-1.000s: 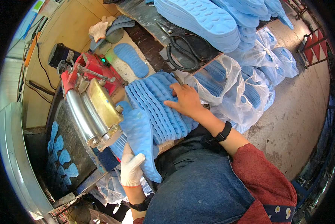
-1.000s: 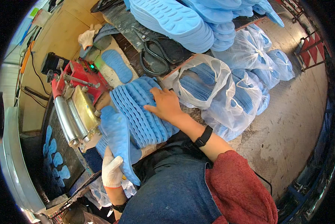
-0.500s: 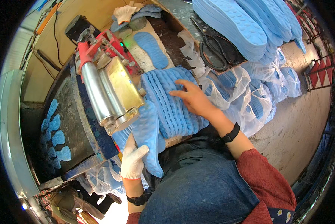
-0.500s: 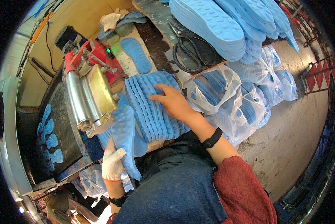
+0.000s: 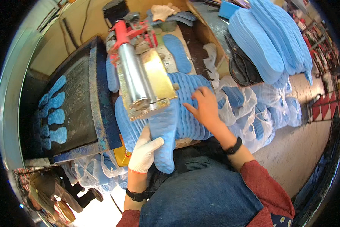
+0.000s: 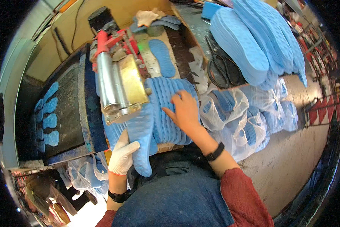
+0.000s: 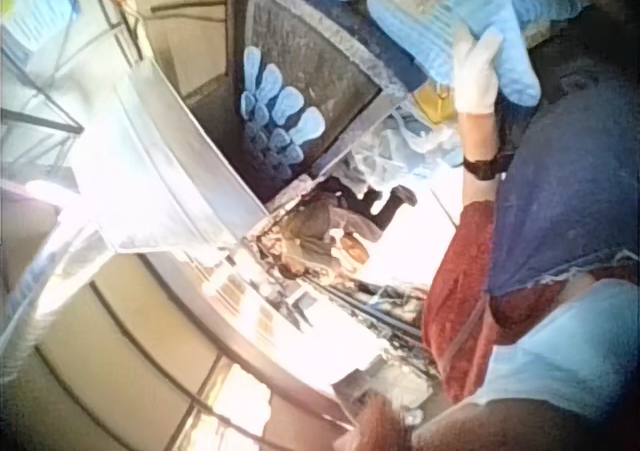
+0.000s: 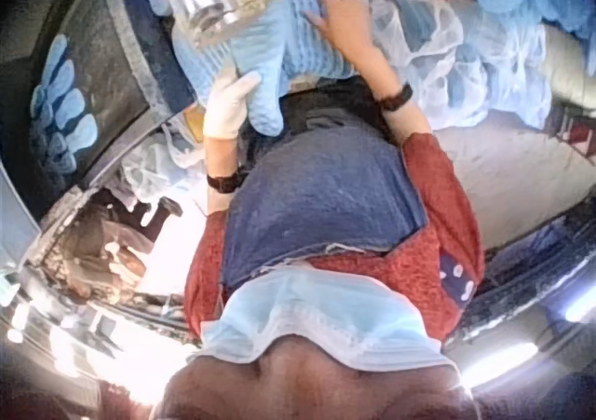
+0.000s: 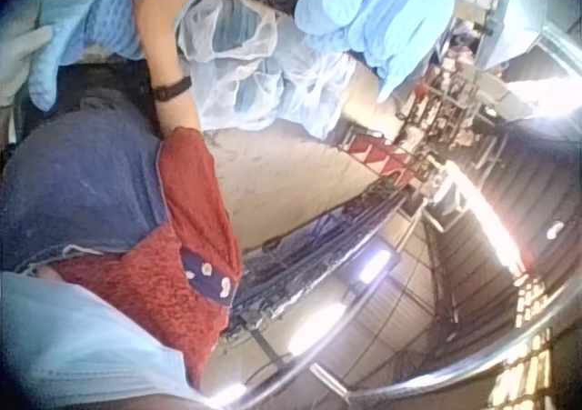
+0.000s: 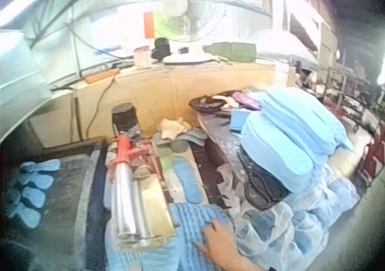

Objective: Applying adhesive to blue shoe soles using an industrial roller machine.

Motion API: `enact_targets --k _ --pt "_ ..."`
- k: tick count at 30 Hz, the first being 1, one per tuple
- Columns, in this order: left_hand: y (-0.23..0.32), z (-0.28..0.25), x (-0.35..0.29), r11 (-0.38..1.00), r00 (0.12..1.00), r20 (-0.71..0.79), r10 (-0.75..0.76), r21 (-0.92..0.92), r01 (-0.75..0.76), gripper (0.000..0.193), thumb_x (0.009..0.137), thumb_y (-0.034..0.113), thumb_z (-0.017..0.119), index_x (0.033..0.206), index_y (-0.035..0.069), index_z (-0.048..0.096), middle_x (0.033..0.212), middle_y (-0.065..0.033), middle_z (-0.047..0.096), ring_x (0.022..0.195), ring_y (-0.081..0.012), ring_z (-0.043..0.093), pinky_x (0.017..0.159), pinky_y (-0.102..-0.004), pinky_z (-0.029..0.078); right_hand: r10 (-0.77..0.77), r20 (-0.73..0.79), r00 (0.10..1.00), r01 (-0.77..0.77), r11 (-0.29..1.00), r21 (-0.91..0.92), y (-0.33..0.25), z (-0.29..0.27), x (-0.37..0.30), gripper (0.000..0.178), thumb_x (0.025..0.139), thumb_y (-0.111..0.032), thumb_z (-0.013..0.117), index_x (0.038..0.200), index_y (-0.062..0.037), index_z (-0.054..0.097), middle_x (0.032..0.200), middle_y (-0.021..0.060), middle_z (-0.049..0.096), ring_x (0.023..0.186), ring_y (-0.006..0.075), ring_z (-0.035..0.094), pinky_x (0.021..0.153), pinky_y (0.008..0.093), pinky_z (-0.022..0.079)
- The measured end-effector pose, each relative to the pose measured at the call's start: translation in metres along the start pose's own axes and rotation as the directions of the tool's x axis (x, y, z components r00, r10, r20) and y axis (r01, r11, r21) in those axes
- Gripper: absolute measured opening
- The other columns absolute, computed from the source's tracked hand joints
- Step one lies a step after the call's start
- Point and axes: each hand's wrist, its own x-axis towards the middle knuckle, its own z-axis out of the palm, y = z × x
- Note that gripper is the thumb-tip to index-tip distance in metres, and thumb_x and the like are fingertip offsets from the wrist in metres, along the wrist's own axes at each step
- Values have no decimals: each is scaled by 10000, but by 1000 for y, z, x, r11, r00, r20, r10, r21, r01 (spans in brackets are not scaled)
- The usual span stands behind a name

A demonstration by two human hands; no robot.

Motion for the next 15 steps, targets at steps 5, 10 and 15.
enact_targets --k 5,10,15 --pt "-8 10 17 999 976 213 -39 25 34 711 797 120 636 1420 -44 337 1349 -140 491 1249 -215 462 1096 -339 331 15 703 711 -681 259 685 -13 -35 -44 425 975 -375 552 1198 -14 576 1141 67 599 1006 169 566 798 323 478" --pt "-2 21 23 811 961 211 -178 584 22 728 895 254 588 1455 -73 256 1457 -234 390 1356 -291 391 1123 -367 298 319 608 727 -685 267 678 -29 -38 -49 368 992 -197 512 1303 0 504 1153 50 600 1041 125 546 897 296 452" --pt "27 -8 -24 800 958 274 -80 591 -102 615 928 177 558 1444 -44 308 1353 -223 508 1267 -280 494 1082 -366 363 184 -91 979 -136 911 389 -20 -67 15 426 887 8 488 1311 -11 528 1197 130 597 1027 205 582 912 294 439"
